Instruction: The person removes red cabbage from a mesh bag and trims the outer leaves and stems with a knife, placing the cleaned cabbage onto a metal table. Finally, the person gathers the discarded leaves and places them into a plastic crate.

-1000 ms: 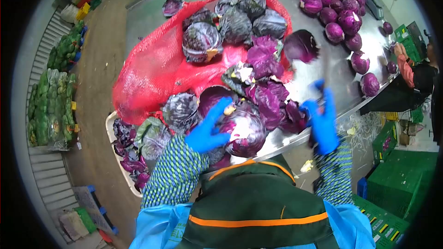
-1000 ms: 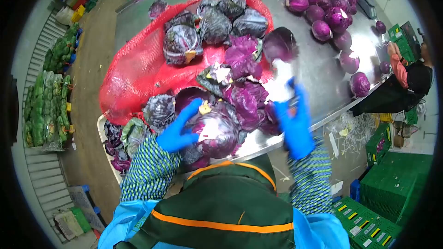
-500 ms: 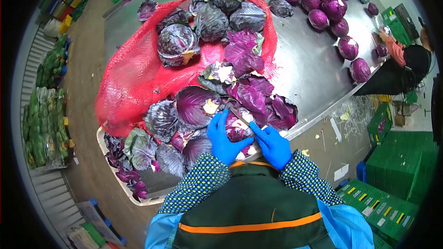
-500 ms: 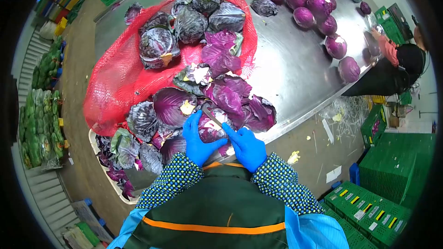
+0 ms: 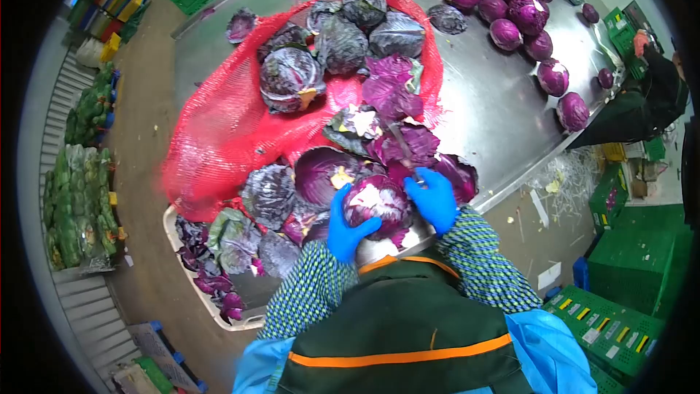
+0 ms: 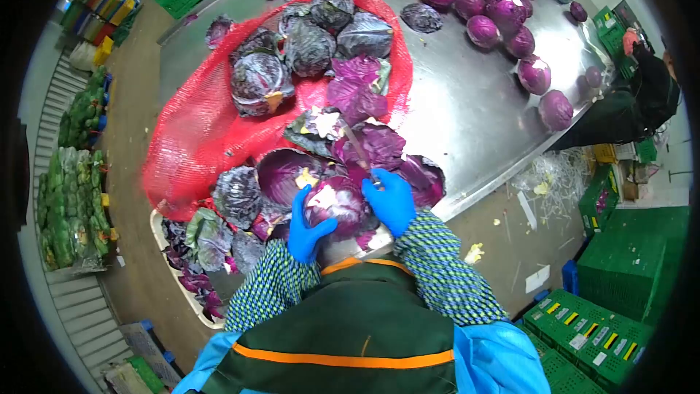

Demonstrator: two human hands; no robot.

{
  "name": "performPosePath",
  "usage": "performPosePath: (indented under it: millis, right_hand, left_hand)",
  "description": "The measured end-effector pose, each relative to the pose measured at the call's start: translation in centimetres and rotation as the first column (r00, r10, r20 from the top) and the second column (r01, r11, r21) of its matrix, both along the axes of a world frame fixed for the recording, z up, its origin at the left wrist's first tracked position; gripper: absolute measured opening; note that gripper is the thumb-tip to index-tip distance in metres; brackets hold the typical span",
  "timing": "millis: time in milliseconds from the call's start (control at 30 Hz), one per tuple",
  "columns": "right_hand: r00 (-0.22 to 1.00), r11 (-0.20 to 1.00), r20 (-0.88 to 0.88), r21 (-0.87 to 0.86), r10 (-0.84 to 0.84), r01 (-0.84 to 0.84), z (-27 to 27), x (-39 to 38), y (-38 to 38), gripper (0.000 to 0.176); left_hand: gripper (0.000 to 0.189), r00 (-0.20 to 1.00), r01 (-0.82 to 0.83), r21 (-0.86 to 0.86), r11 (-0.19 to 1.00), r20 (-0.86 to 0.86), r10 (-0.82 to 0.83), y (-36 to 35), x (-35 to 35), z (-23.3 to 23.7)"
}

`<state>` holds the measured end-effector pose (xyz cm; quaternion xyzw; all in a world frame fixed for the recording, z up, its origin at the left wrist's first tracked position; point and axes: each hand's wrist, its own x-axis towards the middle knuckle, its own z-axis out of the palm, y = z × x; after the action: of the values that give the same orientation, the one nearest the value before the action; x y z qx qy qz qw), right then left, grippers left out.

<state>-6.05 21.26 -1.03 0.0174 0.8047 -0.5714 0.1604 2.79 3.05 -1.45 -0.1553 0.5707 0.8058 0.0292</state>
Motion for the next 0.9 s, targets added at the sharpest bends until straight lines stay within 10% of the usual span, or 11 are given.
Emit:
performPosePath:
  millis: [167, 233, 300, 333, 400, 433, 500, 533, 633, 733, 900]
  right_hand:
    - [0.944, 0.868, 0.199, -0.378, -0.264, 0.322, 6.3, -2.6, 1.9, 0.012]
    - [0.925, 0.817, 0.165, -0.434, -0.342, 0.379, 6.9, -5.1, 2.7, 0.018]
    - [0.960, 0.906, 0.066, -0.317, -0.274, 0.280, 11.2, -4.3, 1.3, 0.033]
    - [0.970, 0.917, 0.185, -0.337, -0.155, 0.211, 13.2, -3.0, 0.0, 0.040]
    - [0.952, 0.874, 0.302, -0.476, 0.055, 0.101, 13.1, 0.8, -1.8, 0.045]
    - [0.951, 0.809, 0.275, -0.586, 0.145, 0.046, 11.1, 2.4, -2.0, 0.044]
    - [0.888, 0.851, 0.433, -0.515, 0.154, 0.104, 6.8, 4.2, -0.9, 0.055]
    - [0.877, 0.877, 0.449, -0.475, 0.168, 0.075, 3.1, 4.8, -0.2, 0.052]
    - [0.750, 0.955, 0.617, -0.289, 0.239, -0.067, 2.9, 5.5, 1.1, 0.048]
    - [0.991, 0.987, -0.045, -0.090, 0.129, -0.133, 1.6, 6.8, 2.2, 0.044]
    - [0.905, 0.887, -0.159, 0.323, 0.394, -0.330, 5.4, 5.0, 1.9, 0.046]
  left_hand:
    - [0.082, 0.985, -0.168, 0.826, 0.538, 0.125, 0.116, -3.3, 3.6, 3.4]
    - [0.046, 0.989, 0.122, 0.928, 0.353, -0.143, 0.035, -5.8, 2.2, 3.1]
    - [0.094, 0.922, -0.118, 0.727, 0.677, 0.334, -0.198, -7.2, -1.0, 2.5]
    - [0.094, 0.921, -0.122, 0.726, 0.677, 0.338, -0.196, -7.9, -2.2, 4.9]
    - [0.106, 0.851, 0.482, 0.208, 0.851, -0.345, -0.397, -8.4, -3.2, 12.1]
    - [0.108, 0.947, 0.317, 0.156, 0.936, -0.102, -0.304, -7.8, -3.0, 12.8]
    - [0.113, 0.902, 0.431, -0.067, 0.900, 0.012, -0.431, -4.7, -1.3, 11.0]
    - [0.115, 0.909, 0.245, -0.753, 0.611, -0.042, -0.416, -3.2, 0.8, 7.1]
    - [0.115, 0.976, 0.194, -0.713, 0.674, 0.071, -0.206, -0.7, 0.9, 1.1]
    - [0.108, 0.991, 0.135, -0.505, 0.853, 0.063, -0.119, 0.1, 1.3, 1.5]
    - [0.103, 0.998, 0.011, -0.738, 0.675, -0.034, -0.053, 1.8, 0.4, 0.3]
